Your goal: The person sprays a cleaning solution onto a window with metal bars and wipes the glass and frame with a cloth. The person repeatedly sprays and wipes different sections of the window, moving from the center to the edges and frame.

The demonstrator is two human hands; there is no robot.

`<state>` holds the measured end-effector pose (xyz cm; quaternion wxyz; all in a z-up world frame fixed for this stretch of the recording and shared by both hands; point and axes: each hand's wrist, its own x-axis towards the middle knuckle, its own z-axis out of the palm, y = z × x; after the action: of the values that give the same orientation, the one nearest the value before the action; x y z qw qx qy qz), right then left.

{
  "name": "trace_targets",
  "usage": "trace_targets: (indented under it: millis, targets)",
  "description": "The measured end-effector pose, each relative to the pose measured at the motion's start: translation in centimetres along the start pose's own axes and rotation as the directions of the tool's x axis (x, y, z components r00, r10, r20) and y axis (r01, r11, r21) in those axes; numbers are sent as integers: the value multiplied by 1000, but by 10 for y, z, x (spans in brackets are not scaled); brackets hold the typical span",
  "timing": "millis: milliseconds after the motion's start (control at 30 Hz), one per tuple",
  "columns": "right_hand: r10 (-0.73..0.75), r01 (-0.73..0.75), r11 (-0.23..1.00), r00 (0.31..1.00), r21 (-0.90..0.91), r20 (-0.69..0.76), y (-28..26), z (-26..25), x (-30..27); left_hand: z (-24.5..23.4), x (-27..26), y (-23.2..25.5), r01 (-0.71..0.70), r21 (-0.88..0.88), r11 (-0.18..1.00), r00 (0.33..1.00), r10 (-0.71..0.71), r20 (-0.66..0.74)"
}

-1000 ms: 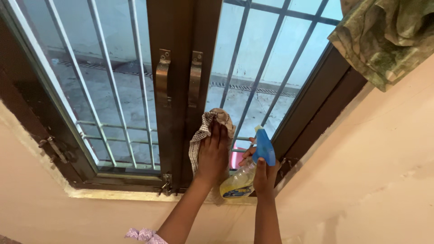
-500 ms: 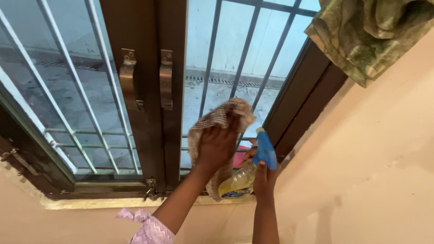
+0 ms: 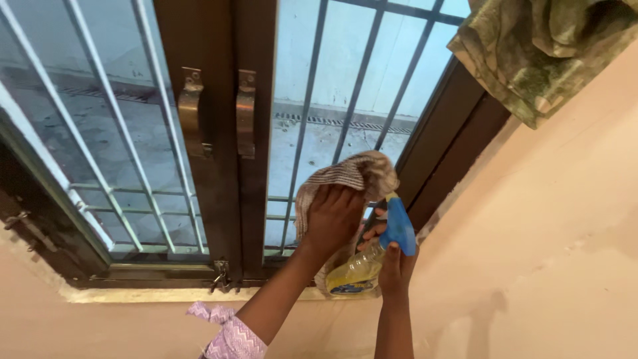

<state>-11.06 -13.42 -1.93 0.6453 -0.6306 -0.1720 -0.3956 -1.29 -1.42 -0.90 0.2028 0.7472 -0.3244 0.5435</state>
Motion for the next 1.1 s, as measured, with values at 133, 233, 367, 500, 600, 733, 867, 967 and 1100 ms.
trace_targets:
  millis: [133,233,367,500,600,733,867,967,1100]
  targets:
    - [60,-60,998,998,30,4,-5,4,-4,-13,-5,-24,176,55,983,984,-176,-12]
    - [93,-93,995,996,37,7,-4,8,-6,-28,-11,-34,271,110,956,962,-267,-48]
    - [106,-107,994,993,30,51,-2,16,-6,-31,-10,-34,257,80,963,963,-248,-107]
    - [91,-89,996,992,-18,88,-2,22,-2,-25,-11,-32,289,17,957,956,-290,50]
    - [53,-51,998,996,-25,75,0,23,3,-20,-7,-30,175,42,984,983,-173,-54]
    - [46,-45,999,998,-15,41,-1,18,7,-19,2,-21,13,15,1000,998,-14,62]
    - [30,-31,998,999,-60,-17,-4,8,5,-16,10,1,-122,-171,978,975,151,166]
    - [31,-34,995,999,-89,-37,-8,3,3,-18,14,4,-150,-258,954,947,214,240]
    - [0,-3,997,999,-83,-42,-9,7,3,-13,14,-1,-144,-249,958,974,182,137]
